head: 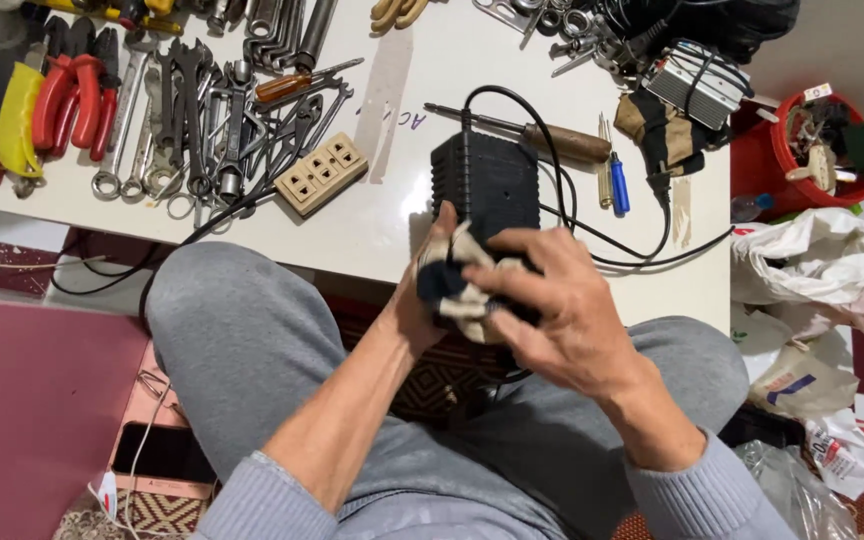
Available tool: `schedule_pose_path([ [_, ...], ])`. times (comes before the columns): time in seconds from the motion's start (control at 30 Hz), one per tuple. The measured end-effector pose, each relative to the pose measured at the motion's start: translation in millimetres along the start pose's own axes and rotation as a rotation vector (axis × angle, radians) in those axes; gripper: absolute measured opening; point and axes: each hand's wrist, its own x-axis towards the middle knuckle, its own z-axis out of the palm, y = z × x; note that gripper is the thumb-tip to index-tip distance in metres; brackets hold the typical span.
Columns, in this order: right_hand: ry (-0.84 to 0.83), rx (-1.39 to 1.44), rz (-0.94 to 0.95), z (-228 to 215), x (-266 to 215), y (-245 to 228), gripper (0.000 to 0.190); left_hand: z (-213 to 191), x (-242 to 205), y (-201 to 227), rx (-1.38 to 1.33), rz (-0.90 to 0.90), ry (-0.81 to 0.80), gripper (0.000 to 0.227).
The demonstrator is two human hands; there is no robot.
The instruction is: Clean a power adapter by wiping it thoroughly with a cloth.
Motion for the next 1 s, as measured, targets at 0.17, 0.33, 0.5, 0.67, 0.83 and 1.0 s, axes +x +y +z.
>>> schedule_pose_path([
  [0.17,0.161,-0.021,0.113,0.9,19.3,14.9,0.027,-7.0,1.7,-16.4,0.092,0.028,0.040,0.052],
  [0.33,0.175,-0.144,0.006,7.0,14.0,-1.0,0.030,-14.8,12.2,-11.3,0.181,0.069,0.084,0.053],
  [0.5,0.230,-0.257,-0.045,10.2,18.6,16.4,0.026,-24.6,16.9,-20.6,0.299,0.097,0.140,0.055],
  [0.67,0.348,-0.206,-0.042,-1.9,45.6,17.6,0.022,-8.3,9.8,-17.8,0.402,0.113,0.144,0.062],
  [0.83,0.196,-0.270,-0.042,0.4,10.6,8.6,0.029,10.2,4.8,-17.4,0.347,0.104,0.190,0.068],
  [1.0,0.091,0.067,0.213,-11.1,-8.0,-14.6,0.027,9.4,3.1,-13.1,0.224,0.080,0.301,0.087],
])
